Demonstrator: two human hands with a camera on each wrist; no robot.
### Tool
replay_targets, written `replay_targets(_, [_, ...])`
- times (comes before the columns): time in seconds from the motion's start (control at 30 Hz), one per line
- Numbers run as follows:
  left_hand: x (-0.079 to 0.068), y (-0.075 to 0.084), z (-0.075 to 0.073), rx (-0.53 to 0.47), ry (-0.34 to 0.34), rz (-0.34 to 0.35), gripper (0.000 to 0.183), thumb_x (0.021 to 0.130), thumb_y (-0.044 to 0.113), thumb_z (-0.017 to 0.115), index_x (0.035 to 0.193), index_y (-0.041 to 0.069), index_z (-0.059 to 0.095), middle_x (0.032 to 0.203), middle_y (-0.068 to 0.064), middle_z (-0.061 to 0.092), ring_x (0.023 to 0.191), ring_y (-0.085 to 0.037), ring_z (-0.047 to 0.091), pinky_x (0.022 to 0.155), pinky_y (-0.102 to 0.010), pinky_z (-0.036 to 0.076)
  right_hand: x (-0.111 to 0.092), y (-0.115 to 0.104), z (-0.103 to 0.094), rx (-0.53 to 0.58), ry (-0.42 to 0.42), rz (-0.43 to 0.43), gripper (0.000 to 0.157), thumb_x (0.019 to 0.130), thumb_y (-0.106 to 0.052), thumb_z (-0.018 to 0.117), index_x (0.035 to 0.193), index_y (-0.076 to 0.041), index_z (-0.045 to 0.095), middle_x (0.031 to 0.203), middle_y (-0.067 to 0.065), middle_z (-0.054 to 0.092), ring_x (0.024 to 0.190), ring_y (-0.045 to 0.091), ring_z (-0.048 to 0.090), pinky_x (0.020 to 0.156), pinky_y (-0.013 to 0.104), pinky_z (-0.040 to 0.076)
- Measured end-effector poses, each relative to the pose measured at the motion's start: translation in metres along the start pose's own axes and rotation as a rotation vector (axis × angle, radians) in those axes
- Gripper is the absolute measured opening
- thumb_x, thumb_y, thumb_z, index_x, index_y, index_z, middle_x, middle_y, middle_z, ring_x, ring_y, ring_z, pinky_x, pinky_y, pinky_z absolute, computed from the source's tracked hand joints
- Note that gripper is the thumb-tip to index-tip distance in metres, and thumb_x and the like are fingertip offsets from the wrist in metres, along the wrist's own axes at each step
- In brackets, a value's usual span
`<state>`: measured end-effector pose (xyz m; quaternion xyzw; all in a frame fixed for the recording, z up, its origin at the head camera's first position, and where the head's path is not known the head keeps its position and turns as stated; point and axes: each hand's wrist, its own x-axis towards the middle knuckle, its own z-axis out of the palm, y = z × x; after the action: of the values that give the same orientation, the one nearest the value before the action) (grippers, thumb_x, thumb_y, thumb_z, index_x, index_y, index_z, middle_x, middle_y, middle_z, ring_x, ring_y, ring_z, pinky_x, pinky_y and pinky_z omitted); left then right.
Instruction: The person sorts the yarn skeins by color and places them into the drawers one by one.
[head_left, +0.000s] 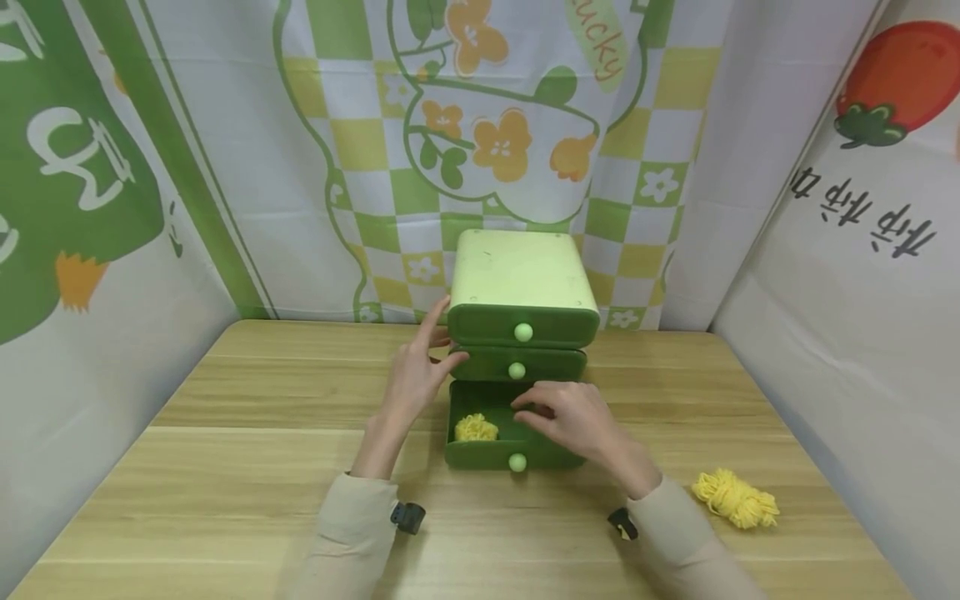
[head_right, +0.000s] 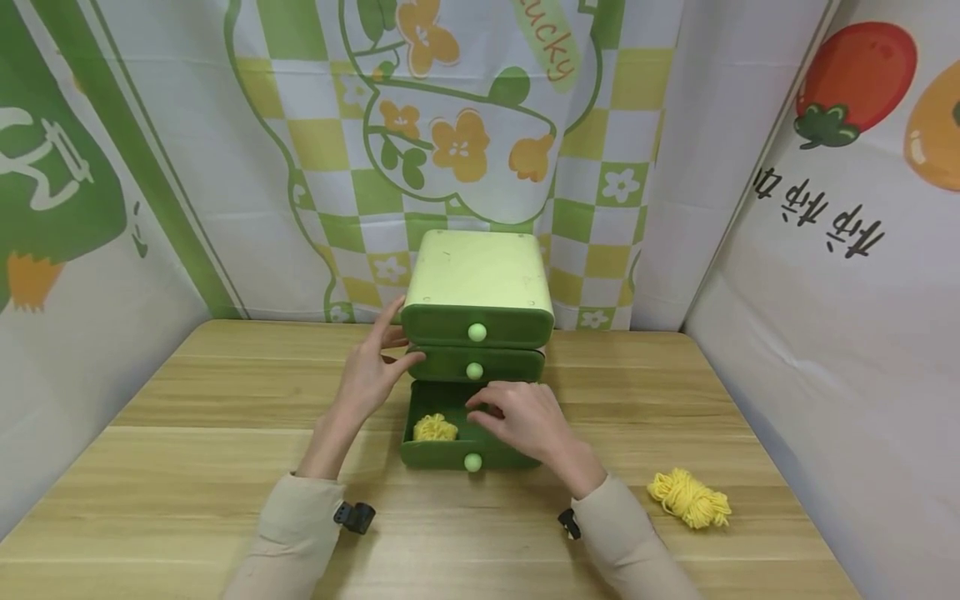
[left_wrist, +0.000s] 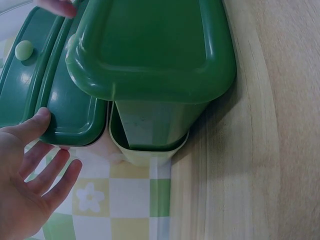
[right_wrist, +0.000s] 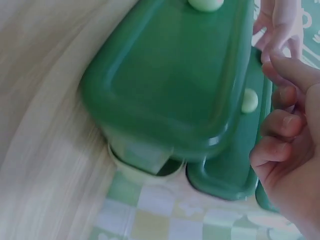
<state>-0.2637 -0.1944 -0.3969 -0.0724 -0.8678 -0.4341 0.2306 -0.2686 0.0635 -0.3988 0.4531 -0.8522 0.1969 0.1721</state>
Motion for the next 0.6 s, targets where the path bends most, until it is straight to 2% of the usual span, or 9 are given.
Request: replay_targets(0.6, [0.000, -0.001, 0.001, -0.008, 0.009, 0.013, 0.088, 0.087, 0.021, 0.077, 0.157, 0.031, 0.026, 0.123, -0.014, 0.070, 0.112, -0.032, 0.068, 0.080, -0.041, 0.062, -0.046, 0.035, -0.032, -0.044, 0.073, 0.051, 0.024, 0.083, -0.027, 0.080, 0.104, -0.016, 0.077, 0.065, -0.018, 0.052, 0.058, -0.007, 0.041, 0.049, 0.012, 0.037])
